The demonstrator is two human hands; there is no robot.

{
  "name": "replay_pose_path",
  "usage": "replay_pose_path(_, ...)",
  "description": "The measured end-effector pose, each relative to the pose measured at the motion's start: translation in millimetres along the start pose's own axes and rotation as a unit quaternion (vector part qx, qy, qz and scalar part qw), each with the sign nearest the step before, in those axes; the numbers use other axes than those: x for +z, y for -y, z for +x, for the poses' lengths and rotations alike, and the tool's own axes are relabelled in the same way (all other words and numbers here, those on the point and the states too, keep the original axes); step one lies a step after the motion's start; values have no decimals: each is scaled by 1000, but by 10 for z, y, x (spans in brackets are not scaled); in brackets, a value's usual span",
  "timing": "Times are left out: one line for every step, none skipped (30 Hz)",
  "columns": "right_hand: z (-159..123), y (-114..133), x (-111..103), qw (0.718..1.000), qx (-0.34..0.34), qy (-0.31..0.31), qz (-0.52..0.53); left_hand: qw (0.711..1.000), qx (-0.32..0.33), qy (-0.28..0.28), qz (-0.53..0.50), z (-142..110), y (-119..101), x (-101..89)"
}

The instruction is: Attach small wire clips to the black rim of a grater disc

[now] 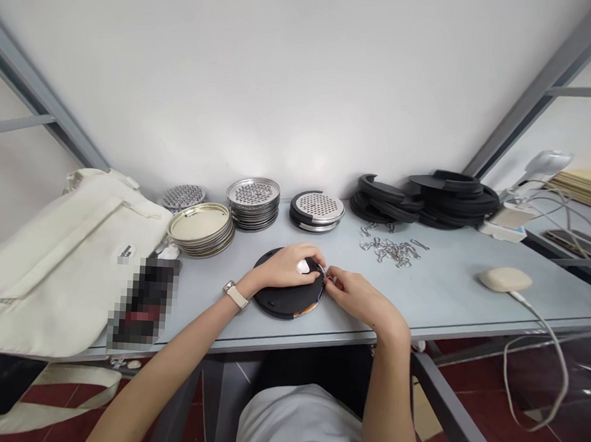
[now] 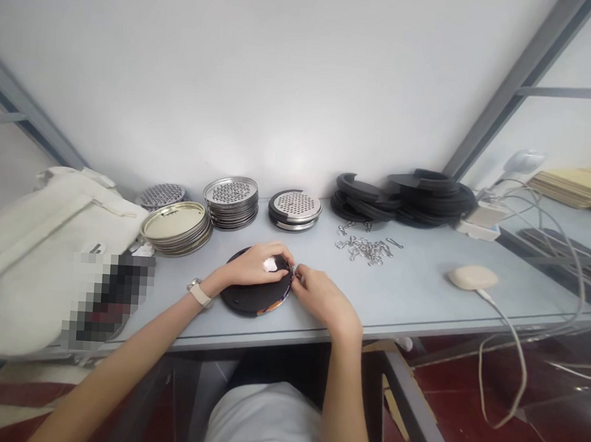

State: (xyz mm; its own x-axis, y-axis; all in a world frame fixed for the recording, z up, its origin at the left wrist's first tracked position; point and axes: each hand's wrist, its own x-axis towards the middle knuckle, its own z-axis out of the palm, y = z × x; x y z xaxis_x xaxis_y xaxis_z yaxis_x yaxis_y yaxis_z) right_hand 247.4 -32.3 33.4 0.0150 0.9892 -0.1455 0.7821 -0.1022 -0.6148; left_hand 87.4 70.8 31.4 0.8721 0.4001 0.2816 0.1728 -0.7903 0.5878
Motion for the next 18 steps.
replay_pose_path(-2,-1,0,1000,-3,1,1,1000,1,-1,1,-1,0,0)
replay_pose_path(-3,-3,-1,1000,-6,1,2,1000,1,-1,2,-1,0,0)
replay_pose_path(-3,-5,-1,1000,-7,2,2,1000,1,-2,2,-2,-1,-1)
replay_pose_path(-3,-8,-1,1000,-7,2,1,1000,0,-2,2,-2,-2,-1)
replay_pose_path(-4,-11,-1,1000,-6,1,0,1000,0,-2,2,-2,-2,-2)
replay_pose_path(-5,-15,-2,1000,-6,0,-1,1000,-1,-1,1,-2,-3,-3)
replay_pose_path(-7,-19,-2,1000,-7,-1,0,1000,-1,0,1,-1,-2,-3)
replay_pose_path(-10,-23,-3,1000,-8,-2,2,1000,-1,0,1,0,-2,-3)
replay_pose_path(-14,-26,-3,1000,-10,-1,4,1000,-1,0,1,1,-1,-2)
replay_pose_path(-19,-27,-5,1000,-12,-1,6,1000,-2,0,1,2,-1,-2)
replay_pose_path(-23,-28,-6,1000,-13,0,8,1000,-3,0,1,3,-1,-1)
replay_pose_path(-27,-28,-7,1000,-14,0,8,1000,-3,-1,1,3,-1,-1)
replay_pose_path(-30,-27,-8,1000,-13,0,6,1000,-3,-2,1,3,-3,-1)
replay_pose_path(-33,-27,-10,1000,-13,-1,4,1000,-3,-1,0,3,-6,-2)
replay_pose_path(-35,-28,-11,1000,-14,0,3,1000,-4,0,0,2,-9,-3)
replay_pose_path(-36,-30,-14,1000,-17,2,4,1000,-5,1,-1,2,-14,-5)
replay_pose_path(-38,-35,-17,1000,-21,6,6,1000,-8,2,-2,2,-18,-7)
replay_pose_path(-41,-41,-21,1000,-25,11,9,1000,-11,4,-4,3,-23,-9)
